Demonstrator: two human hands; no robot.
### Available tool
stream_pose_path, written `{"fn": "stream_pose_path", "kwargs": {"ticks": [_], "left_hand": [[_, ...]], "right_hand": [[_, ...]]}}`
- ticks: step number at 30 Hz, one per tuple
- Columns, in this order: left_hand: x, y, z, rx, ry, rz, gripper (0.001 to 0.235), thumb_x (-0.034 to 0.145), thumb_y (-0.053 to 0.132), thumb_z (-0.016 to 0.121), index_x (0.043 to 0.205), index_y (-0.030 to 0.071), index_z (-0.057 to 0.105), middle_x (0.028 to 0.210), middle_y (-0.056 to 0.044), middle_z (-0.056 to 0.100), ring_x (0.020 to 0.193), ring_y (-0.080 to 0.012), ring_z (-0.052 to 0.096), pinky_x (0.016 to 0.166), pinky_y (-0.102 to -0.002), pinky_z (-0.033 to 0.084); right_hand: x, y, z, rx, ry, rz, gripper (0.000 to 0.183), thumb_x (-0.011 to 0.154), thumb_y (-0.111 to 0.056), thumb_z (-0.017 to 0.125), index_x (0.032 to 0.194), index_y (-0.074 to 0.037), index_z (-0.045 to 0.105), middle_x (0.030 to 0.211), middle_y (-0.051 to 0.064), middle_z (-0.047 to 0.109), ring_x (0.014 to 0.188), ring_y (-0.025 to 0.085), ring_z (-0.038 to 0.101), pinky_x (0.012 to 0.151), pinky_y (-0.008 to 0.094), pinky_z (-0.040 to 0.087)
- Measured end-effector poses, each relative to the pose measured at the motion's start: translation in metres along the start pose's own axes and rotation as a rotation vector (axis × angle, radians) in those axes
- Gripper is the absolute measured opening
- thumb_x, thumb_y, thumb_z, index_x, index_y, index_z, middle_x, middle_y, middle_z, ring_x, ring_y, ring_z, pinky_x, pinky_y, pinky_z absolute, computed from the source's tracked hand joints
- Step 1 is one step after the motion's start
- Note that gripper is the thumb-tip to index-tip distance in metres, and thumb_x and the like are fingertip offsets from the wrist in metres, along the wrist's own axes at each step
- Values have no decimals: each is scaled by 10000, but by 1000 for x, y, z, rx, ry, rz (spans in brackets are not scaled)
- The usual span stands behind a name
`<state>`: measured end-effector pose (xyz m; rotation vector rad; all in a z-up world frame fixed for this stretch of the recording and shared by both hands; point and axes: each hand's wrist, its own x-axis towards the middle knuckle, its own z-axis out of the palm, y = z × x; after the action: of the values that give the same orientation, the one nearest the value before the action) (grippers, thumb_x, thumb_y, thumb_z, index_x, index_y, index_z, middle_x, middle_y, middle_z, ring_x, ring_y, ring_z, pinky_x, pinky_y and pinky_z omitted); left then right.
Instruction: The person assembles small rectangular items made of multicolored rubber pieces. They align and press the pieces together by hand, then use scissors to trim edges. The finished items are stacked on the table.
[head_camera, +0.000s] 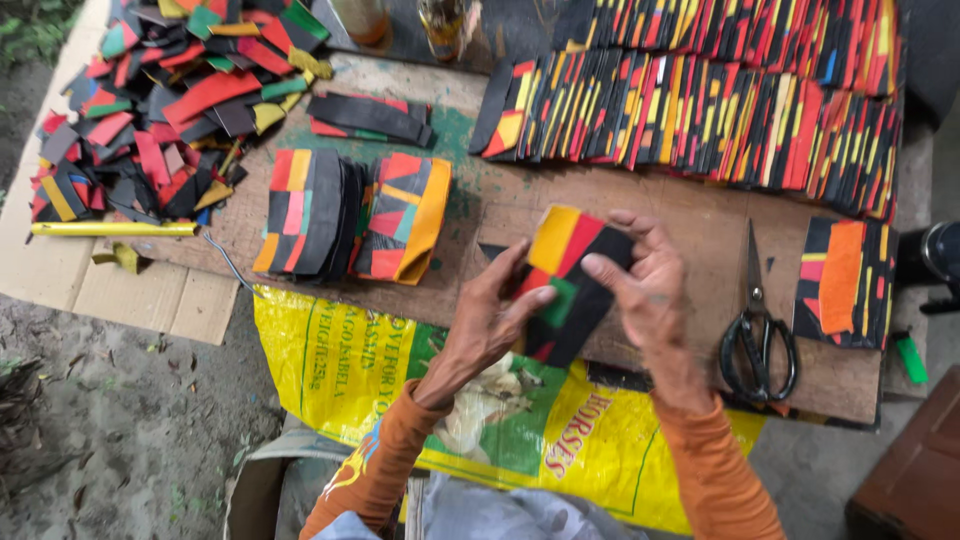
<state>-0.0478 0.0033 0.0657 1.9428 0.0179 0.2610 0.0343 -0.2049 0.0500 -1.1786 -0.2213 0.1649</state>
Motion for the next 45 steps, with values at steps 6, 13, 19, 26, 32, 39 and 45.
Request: {"fn": "stream_pose_path", "kwargs": {"ticks": [6,13,19,26,32,39,45], "left_hand": [[56,-30,-90,-253,174,-118,444,962,-10,685,1391,-69,588,1124,-87,732,1001,-147,683,860,-268,567],[62,-46,-137,523,214,-29,530,846,24,791,1334,-70,607,1127,-222,720,1013,-292,692,864,-363,557],[52,-27,-155,581,308,-21,500,887,3,728,1377,-12,629,1084,-233,721,988,-338,695,869,-402,546],[41,-68,-246,661,327,-68,530,879,108,779,1390,67,645,1171,-162,704,1077,-319,671,950,-432,513],[23,-76,-249,1078,410,36,791,730,252,940,1404,1,612,1279,-264,553,1200,-433,515,990,-536,443],[24,-18,-122,759,432,396,153,1065,-16,702,1211,-37,662,1139,-179,668,1109,-340,626,1003,-423,508],[40,-7,99,-40,-235,310,411,830,-95,676,1222,28,683,996,-102,712,907,-221,693,838,-333,568]], "right_hand": [[-26,32,2,-462,104,-104,463,981,-5,667,1414,12,503,1188,86,664,1061,140,642,945,270,536],[-53,60,-22,-820,115,-213,320,931,41,662,1248,-3,648,1117,115,680,923,169,666,835,282,554],[-51,60,-23,-847,85,-297,327,898,76,654,1217,5,657,1138,135,668,919,198,662,829,303,549],[-54,56,-20,-851,96,-271,322,901,72,658,1213,-5,666,1110,127,670,915,198,665,822,304,551],[-46,53,-11,-817,115,-228,280,912,48,661,1185,-15,674,1158,130,658,927,197,696,793,290,577],[-62,7,-84,-998,458,-400,128,920,3,685,1038,-44,695,991,84,703,913,226,682,796,355,537],[-76,-38,-233,-1242,908,-184,216,946,-75,715,1157,-34,694,1050,131,656,946,283,626,827,433,508]]}}
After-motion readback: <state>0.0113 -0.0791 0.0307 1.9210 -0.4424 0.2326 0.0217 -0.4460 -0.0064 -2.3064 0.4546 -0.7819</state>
